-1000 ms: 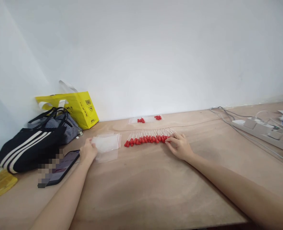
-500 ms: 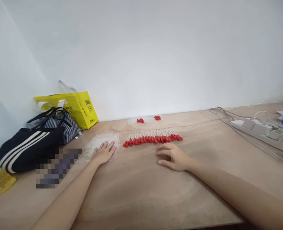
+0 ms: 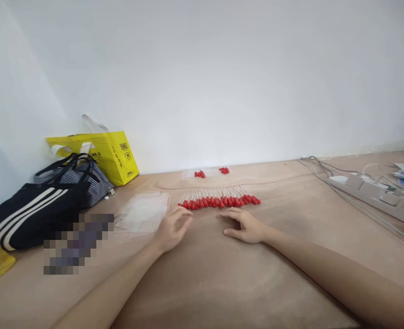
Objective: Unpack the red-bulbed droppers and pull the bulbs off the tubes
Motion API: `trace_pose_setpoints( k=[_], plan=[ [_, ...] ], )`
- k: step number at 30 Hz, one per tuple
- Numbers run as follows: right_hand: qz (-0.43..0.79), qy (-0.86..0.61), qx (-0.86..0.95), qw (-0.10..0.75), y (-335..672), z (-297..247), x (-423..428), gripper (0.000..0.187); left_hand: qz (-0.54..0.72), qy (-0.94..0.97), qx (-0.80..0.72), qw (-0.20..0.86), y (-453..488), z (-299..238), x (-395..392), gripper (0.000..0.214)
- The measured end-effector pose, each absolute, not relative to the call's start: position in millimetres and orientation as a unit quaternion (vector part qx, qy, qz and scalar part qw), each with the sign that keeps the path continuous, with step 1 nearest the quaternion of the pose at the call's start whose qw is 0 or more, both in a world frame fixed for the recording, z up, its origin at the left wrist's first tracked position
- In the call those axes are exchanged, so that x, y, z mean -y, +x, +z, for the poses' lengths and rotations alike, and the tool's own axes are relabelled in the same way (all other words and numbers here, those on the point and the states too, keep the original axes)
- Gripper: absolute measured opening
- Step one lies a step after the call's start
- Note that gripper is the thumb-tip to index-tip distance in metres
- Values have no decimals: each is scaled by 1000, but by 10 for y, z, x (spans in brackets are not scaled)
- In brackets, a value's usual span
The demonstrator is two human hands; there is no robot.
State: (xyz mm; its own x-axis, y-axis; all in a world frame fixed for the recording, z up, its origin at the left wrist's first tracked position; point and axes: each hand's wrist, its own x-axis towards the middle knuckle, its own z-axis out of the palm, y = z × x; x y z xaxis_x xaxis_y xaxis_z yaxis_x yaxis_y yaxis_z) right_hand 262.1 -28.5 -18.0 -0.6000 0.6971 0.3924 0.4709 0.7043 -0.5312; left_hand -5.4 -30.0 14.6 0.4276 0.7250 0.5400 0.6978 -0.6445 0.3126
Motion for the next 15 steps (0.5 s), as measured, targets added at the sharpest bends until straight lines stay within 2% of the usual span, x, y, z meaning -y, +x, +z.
trace_pose_setpoints(
  k=[3, 5, 9, 15],
  plan=[
    [232, -349, 850, 318, 2607, -186, 173, 49, 231, 903, -332, 145, 246, 122, 327, 23],
    [251, -360, 837, 327, 2606, -200, 106, 48, 176, 921, -298, 178, 352, 110, 258, 29],
    [290, -344, 825, 342, 2611, -219, 12, 45, 137, 933, -286, 171, 407, 85, 36, 39],
    [302, -352, 820, 336, 2599, -194, -84, 44, 123, 938, -280, 163, 382, 56, -218, 41]
  ],
)
